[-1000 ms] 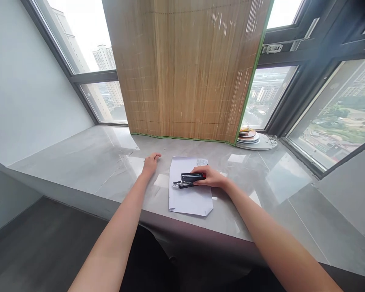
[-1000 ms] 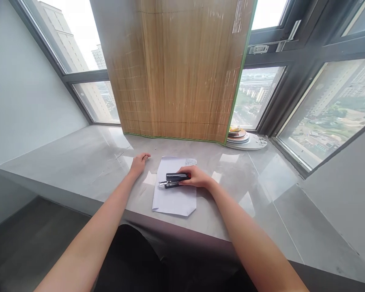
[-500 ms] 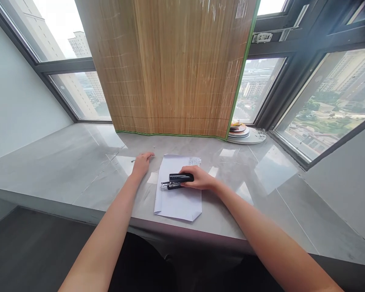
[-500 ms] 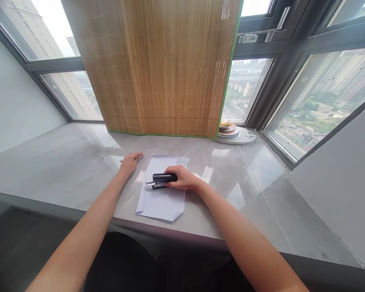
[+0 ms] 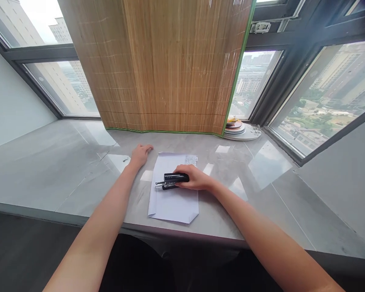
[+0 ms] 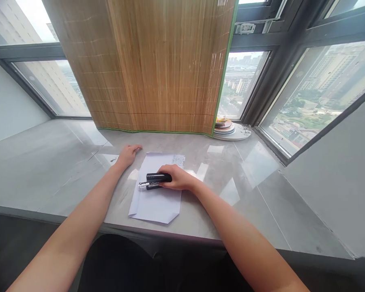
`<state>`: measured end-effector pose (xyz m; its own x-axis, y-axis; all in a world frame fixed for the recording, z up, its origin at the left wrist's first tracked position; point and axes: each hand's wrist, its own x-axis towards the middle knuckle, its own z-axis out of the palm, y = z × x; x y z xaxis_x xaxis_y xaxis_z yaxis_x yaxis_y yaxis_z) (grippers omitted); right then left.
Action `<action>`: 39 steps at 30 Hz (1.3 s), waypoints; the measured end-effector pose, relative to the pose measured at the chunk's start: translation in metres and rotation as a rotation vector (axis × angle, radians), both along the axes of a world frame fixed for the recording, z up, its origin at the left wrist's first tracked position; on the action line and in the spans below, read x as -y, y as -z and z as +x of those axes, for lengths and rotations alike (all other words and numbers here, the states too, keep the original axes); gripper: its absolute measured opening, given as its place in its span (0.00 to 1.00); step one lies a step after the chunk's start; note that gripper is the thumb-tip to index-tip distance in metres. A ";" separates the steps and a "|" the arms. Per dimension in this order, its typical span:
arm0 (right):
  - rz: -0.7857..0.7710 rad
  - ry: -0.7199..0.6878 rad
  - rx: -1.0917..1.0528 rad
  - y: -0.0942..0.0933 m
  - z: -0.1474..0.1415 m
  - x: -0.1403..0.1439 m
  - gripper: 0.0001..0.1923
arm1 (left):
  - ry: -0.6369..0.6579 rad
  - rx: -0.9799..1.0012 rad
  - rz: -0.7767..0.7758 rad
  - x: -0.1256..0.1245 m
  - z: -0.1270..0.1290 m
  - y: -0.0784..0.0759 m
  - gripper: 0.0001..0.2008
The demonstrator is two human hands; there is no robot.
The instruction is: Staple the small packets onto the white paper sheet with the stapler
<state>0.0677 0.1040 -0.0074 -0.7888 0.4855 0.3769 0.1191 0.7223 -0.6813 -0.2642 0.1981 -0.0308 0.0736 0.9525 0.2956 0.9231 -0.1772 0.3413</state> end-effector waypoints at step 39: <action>0.008 -0.035 0.003 -0.001 0.002 -0.003 0.10 | 0.255 0.786 0.296 0.146 0.070 -0.015 0.22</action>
